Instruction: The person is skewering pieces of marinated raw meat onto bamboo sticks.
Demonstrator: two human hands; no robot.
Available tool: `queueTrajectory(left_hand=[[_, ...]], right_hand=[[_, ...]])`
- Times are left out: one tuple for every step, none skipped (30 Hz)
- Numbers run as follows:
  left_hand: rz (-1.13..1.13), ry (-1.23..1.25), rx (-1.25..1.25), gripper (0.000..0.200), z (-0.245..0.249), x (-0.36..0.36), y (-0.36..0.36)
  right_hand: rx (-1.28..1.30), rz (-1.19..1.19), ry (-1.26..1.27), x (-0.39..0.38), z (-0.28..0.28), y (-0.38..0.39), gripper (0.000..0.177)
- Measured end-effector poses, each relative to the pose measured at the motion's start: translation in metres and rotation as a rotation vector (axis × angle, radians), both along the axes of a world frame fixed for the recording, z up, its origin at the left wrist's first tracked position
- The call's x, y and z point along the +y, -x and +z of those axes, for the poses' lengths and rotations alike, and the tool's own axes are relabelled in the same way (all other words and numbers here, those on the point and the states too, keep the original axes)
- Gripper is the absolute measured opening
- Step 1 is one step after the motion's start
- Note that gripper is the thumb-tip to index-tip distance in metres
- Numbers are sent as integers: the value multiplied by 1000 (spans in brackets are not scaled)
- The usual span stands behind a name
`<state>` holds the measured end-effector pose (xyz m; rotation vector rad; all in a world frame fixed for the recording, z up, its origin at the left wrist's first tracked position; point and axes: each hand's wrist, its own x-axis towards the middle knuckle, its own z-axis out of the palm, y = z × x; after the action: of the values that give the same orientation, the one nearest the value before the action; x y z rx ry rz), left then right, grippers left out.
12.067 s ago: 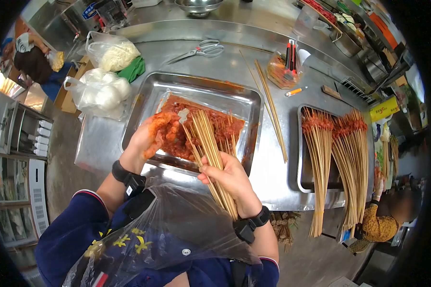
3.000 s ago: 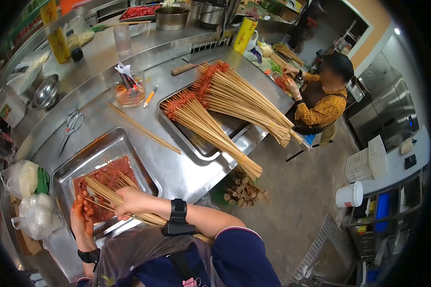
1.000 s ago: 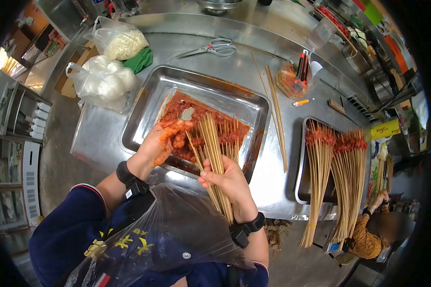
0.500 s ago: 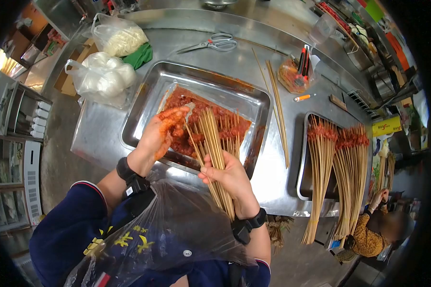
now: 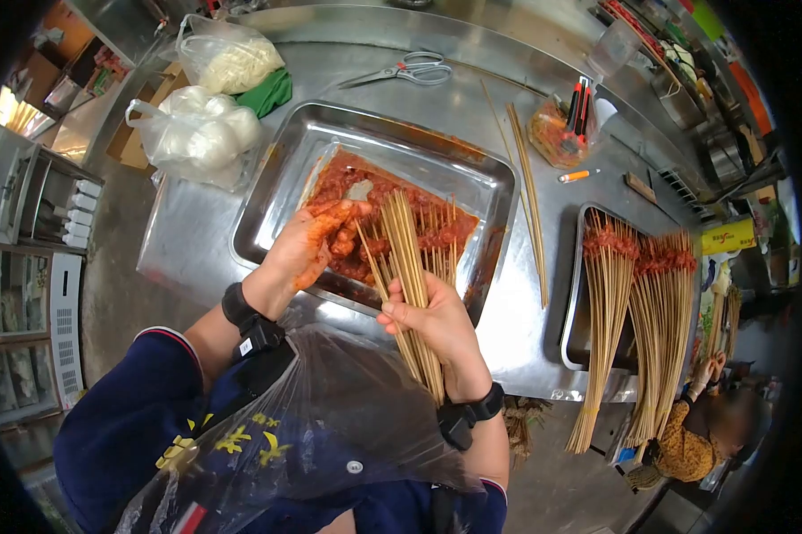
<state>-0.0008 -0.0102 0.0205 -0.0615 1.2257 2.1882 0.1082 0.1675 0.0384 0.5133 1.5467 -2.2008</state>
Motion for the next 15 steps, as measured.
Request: queueTrajectory(left_hand=[[-22, -8, -4, 26, -2, 0, -1], [-24, 26, -1, 26, 0, 1, -4], [-23, 60, 5, 26, 4, 3, -6], [-21, 94, 13, 25, 6, 3, -6], [-26, 90, 13, 25, 5, 2, -7], [-32, 85, 12, 25, 3, 1, -7], [-43, 77, 8, 24, 1, 1, -9], [-97, 106, 9, 24, 0, 2, -11], [-149, 135, 16, 23, 1, 1, -12], [-196, 168, 28, 23, 3, -1, -12], [-193, 157, 24, 21, 6, -1, -16], [-193, 188, 25, 21, 7, -2, -15], [-196, 217, 23, 20, 8, -2, -15], [-203, 243, 17, 20, 8, -2, -15], [-186, 240, 20, 19, 3, -1, -14]], right_hand=[[-3, -3, 4, 0, 0, 0, 20], [-5, -5, 8, 1, 1, 0, 19], [-5, -5, 7, 1, 1, 0, 20], [-3, -5, 5, 1, 1, 0, 20], [-1, -2, 5, 0, 1, 0, 20], [7, 0, 11, 0, 1, 1, 20], [12, -1, 15, 0, 3, 1, 20], [14, -6, 16, 0, 4, -1, 19], [-1, -25, 0, 0, 7, -2, 19], [-11, -39, -12, -1, 9, -2, 19], [-20, -49, -21, -3, 10, -1, 19], [-7, -46, -26, -4, 9, 0, 19], [3, -45, -33, -4, 7, 0, 19], [8, -47, -42, -3, 5, -2, 20], [56, -54, -5, -3, 4, -4, 20]])
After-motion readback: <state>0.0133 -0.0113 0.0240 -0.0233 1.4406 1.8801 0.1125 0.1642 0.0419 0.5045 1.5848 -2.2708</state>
